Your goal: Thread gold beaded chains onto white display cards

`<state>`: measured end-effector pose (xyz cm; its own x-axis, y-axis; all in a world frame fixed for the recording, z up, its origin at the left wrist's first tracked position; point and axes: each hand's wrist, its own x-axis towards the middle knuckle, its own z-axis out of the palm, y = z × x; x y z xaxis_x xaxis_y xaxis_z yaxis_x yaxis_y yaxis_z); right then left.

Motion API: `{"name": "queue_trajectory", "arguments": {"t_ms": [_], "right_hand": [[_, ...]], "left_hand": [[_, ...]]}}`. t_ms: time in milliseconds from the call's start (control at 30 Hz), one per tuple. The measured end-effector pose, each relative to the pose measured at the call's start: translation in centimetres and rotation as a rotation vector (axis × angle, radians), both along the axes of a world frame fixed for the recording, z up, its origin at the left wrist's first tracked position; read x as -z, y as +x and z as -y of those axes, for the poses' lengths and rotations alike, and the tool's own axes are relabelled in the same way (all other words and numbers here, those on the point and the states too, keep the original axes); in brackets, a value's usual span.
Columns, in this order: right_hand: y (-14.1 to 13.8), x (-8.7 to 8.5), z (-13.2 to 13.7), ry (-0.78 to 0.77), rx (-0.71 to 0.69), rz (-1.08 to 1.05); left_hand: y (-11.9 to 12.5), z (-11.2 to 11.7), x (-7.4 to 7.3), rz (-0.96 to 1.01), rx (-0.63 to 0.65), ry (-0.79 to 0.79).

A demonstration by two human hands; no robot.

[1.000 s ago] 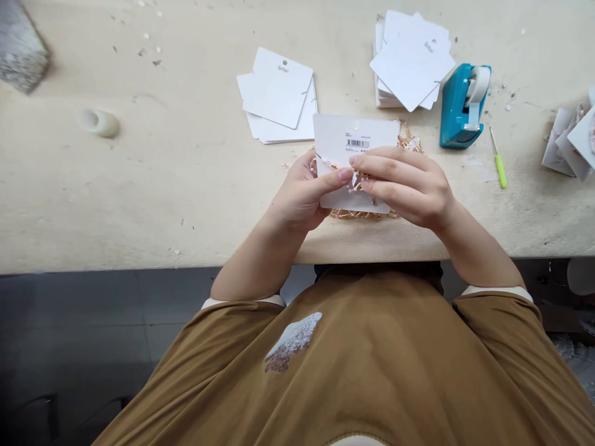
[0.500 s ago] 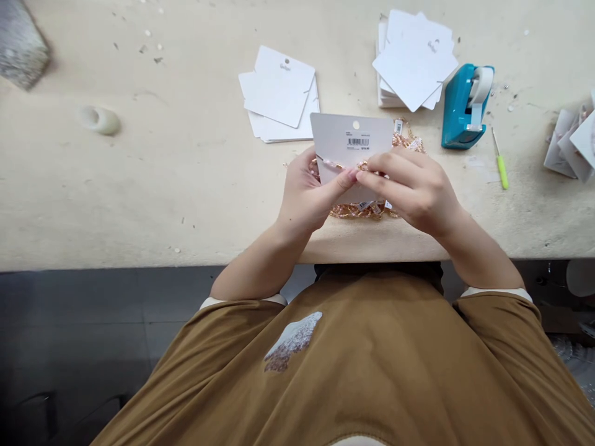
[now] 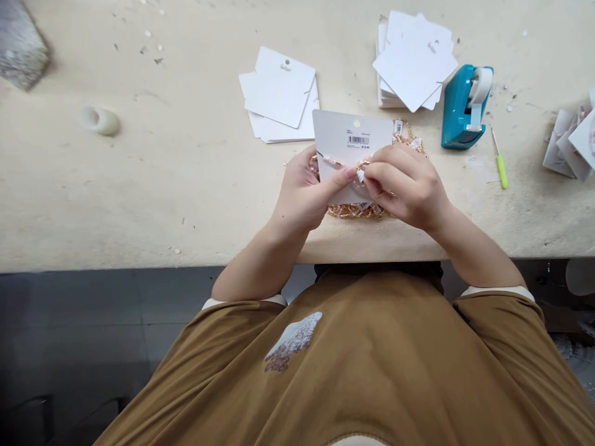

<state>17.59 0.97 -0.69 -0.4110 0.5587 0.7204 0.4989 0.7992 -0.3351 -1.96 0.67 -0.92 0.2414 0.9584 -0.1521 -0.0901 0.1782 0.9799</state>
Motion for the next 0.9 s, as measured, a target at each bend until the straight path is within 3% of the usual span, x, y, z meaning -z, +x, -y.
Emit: {"name": "queue_trajectory", "arguments": {"t_ms": [100, 200, 300, 400, 467, 633, 700, 767, 900], "right_hand": [[0.7, -0.2, -0.1, 0.059, -0.067, 0.176], [0.9, -0.1, 0.0, 0.128, -0.043, 0.28], [0.0, 0.3, 0.2, 0.103, 0.016, 0.081], [-1.1, 0.5, 0.5, -0.111, 0.079, -0.219], [-1.3, 0.4, 0.5, -0.202, 0.075, -0.264], [-0.1, 0.2, 0.1, -0.048, 0.005, 0.066], [0.0, 0.5, 0.2, -0.034, 0.026, 0.061], [-0.4, 0.9, 0.6, -0.121, 0.088, -0.08], [-1.2, 0.8, 1.2, -0.453, 0.162, -0.362]], "left_hand": [[0.1, 0.0, 0.3, -0.017, -0.002, -0.013], [0.2, 0.0, 0.5, -0.018, -0.011, -0.037], [0.3, 0.1, 0.3, 0.01, -0.013, -0.045], [0.4, 0.2, 0.0, 0.015, -0.032, -0.027], [0.4, 0.3, 0.0, -0.011, -0.05, -0.002], [0.4, 0.3, 0.7, -0.093, -0.042, 0.046], [0.5, 0.4, 0.8, -0.091, -0.036, 0.045], [0.6, 0.6, 0.8, -0.071, -0.032, 0.036], [1.0, 0.7, 0.5, -0.028, -0.046, 0.018]]}}
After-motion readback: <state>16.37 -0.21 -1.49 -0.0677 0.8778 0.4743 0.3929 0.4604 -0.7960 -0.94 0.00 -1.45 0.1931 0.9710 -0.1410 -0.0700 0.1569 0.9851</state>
